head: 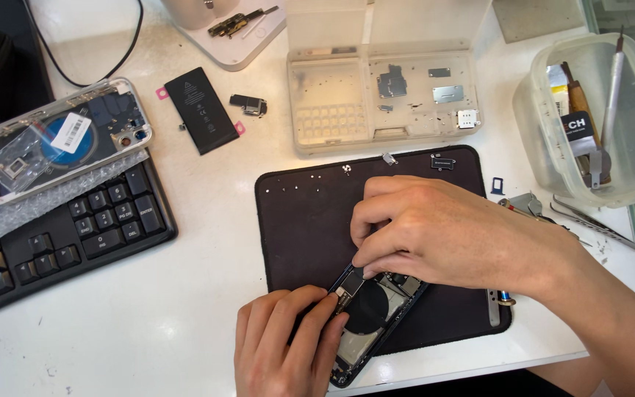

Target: The person uses tweezers to manipulate and connect small ribbon cables and components inside a disassembled smartphone. They repeatedly adjust the position of the internal parts and the phone frame on a work mat.

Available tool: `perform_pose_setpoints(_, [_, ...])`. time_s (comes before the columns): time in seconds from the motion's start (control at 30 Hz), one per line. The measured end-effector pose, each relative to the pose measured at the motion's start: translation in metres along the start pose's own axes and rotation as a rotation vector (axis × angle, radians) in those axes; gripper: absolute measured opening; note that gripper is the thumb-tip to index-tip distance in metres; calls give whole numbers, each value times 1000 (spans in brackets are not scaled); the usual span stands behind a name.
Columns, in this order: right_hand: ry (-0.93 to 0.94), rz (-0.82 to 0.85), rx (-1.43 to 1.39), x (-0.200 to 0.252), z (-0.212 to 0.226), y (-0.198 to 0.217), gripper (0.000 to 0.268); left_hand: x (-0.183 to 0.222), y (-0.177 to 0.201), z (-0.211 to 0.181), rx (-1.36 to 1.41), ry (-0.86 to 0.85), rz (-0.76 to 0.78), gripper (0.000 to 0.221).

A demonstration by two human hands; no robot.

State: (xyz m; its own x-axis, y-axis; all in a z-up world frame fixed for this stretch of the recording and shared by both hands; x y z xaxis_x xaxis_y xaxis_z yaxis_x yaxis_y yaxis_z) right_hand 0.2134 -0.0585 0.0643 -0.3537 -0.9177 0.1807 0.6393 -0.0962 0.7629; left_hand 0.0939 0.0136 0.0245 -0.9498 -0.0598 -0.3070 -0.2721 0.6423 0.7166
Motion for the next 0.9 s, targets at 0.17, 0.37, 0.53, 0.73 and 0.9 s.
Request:
perform_pose_setpoints(0.17, [-5,36,5,-3,3,1,12,0,1,0,4,-19,-3,20])
perform_pose_setpoints(0.37, [60,-25,22,-3,12,6,12,2,1,1,16,-12,-1,18])
perform_pose_setpoints(0.53, [105,-72,27,-2,12,7,11,4,-3,4,16,-1,15,16])
perform_pose_setpoints(0.73, [115,-92,26,0,14,5,10,8,-6,3,-15,-13,23,17])
perform_pose_setpoints(0.9, [126,-103,53,1,16,5,11,9,-8,3,-38,-26,23,17])
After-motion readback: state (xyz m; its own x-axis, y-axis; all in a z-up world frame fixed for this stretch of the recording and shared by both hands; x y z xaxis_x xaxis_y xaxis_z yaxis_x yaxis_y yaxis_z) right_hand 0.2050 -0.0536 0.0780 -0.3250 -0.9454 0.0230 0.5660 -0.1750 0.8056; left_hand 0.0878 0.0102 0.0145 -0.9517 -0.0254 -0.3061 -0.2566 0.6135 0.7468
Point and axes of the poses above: each hand's wrist, its own x-axis away from the middle knuckle, its own y-axis out of the back of the hand, z = x × y, the point moved 10 cm from there along -x, towards the middle knuckle, and after that the axes turned 5 degrees about -y, right-handed, at the moved point
